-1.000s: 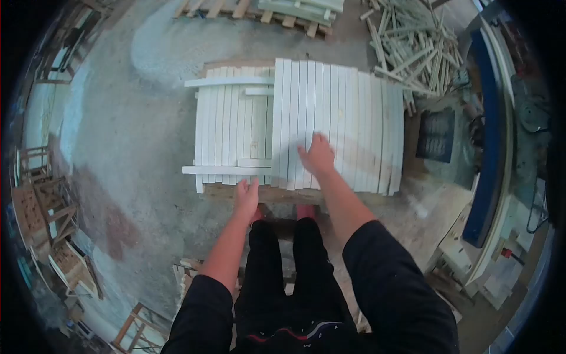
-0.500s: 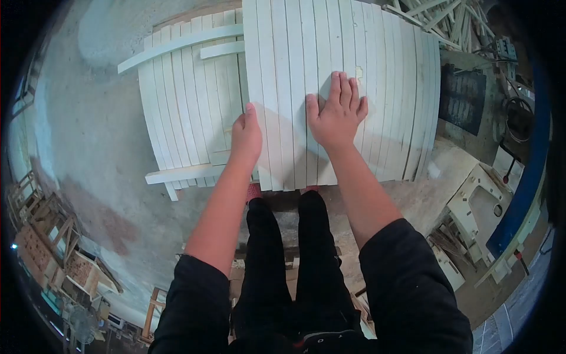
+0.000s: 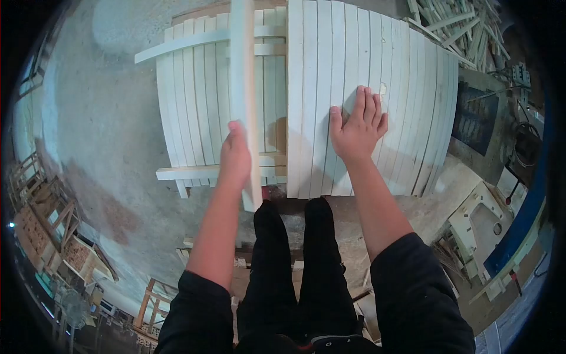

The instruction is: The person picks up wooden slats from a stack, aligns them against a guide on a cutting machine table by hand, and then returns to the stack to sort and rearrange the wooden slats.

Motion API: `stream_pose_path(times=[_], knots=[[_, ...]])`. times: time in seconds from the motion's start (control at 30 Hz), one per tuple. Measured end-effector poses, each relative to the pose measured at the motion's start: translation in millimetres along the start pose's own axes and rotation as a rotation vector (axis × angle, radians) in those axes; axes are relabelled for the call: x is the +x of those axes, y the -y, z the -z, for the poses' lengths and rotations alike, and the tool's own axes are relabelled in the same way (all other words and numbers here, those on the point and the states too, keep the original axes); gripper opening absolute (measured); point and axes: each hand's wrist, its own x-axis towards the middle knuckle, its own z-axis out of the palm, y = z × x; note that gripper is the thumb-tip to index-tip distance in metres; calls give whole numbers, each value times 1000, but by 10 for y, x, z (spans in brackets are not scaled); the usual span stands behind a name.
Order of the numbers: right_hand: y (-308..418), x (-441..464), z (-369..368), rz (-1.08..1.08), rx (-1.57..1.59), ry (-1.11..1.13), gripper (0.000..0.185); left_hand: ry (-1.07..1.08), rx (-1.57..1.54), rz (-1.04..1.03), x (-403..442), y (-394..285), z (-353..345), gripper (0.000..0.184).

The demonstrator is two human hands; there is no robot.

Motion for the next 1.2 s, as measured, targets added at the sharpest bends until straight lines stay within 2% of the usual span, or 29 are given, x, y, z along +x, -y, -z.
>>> stream_pose_path(times=[0.13, 0.4, 0.63, 0.77, 0.83, 0.93, 1.07, 1.13, 1.17, 1.2], knots=[[15, 1, 8, -11, 2, 0, 70, -63, -104, 45, 142, 131, 408, 85], [15, -8, 4, 8, 17, -42, 68, -204, -59, -21, 404, 368, 842, 80], [-3, -26, -24, 16, 33, -86, 67, -51, -286, 40, 411, 275, 933, 71], [-3, -19, -21, 27, 24, -103, 67, -108, -193, 3, 406, 254, 915, 72], [-6, -18, -23, 27, 27, -105, 67, -205, -4, -102, 444, 310, 880, 72], [-13, -20, -27, 25, 30, -103, 67, -227, 119, -164, 505, 378, 819, 72], [-19, -25, -44, 36, 27, -115, 67, -319, 147, -177, 366, 289, 741, 63], [-27, -24, -50, 46, 20, -121, 67, -561, 455, -444, 309, 278, 734, 49], [-24, -21, -58, 47, 31, -131, 67, -557, 453, -442, 282, 281, 675, 49], [-30, -20, -67, 46, 41, -139, 67, -546, 367, -557, 196, 239, 531, 46]])
